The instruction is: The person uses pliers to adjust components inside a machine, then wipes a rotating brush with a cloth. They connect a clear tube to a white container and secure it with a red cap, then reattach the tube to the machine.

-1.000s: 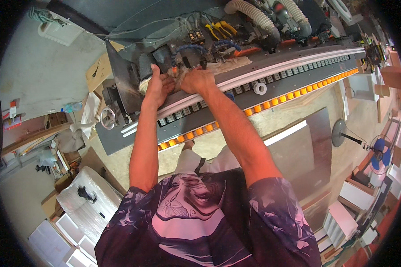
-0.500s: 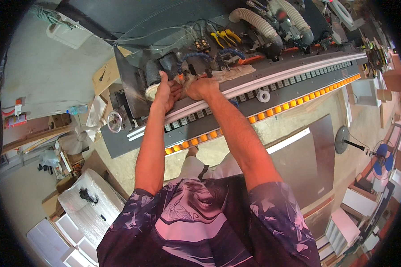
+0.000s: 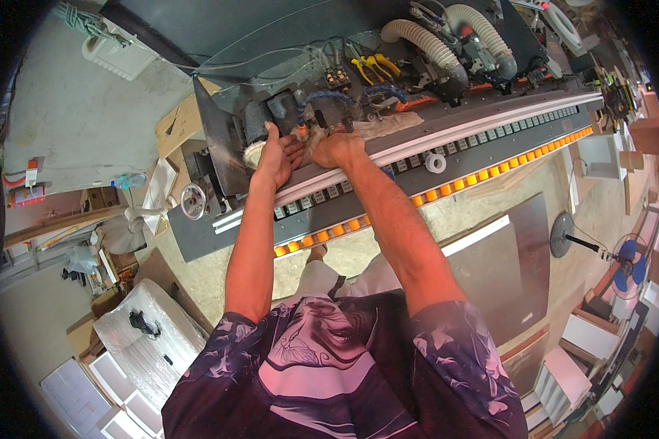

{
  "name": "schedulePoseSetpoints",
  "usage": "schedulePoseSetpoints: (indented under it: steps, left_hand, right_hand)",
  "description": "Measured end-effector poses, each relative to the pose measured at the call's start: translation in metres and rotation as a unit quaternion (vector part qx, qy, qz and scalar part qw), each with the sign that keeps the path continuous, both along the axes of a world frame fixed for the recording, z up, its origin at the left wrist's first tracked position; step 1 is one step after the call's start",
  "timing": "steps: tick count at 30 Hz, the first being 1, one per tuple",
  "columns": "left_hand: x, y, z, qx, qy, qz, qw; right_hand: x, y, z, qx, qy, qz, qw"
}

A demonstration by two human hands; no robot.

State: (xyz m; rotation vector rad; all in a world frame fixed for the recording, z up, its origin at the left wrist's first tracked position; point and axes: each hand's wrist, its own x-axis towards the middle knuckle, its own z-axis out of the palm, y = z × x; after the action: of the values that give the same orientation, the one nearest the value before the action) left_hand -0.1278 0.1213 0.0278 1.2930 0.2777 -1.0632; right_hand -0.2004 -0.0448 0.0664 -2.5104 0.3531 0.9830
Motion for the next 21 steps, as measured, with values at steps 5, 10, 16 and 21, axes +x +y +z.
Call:
schedulePoseSetpoints:
  steps: [5,10,16,21]
  left_hand:
    - [0.001,0.0,0.002,-0.001,0.005,0.004,1.0]
    - [-0.001,0.001,0.002,-0.01,0.005,0.003,1.0]
    - [0.001,0.001,-0.005,-0.015,0.005,0.001,1.0]
    - [0.004,-0.002,-0.013,0.013,0.02,0.02,1.0]
  right_hand:
    - [0.003,-0.001,-0.013,0.01,0.006,-0.011,1.0]
    - [0.002,-0.005,-0.016,0.014,-0.017,0.04,0.999]
    - [-0.002,-0.002,-0.007,0.009,-0.029,0.002,1.0]
    - [-0.01,0.001,-0.005,-0.014,-0.097,-0.019,0.995]
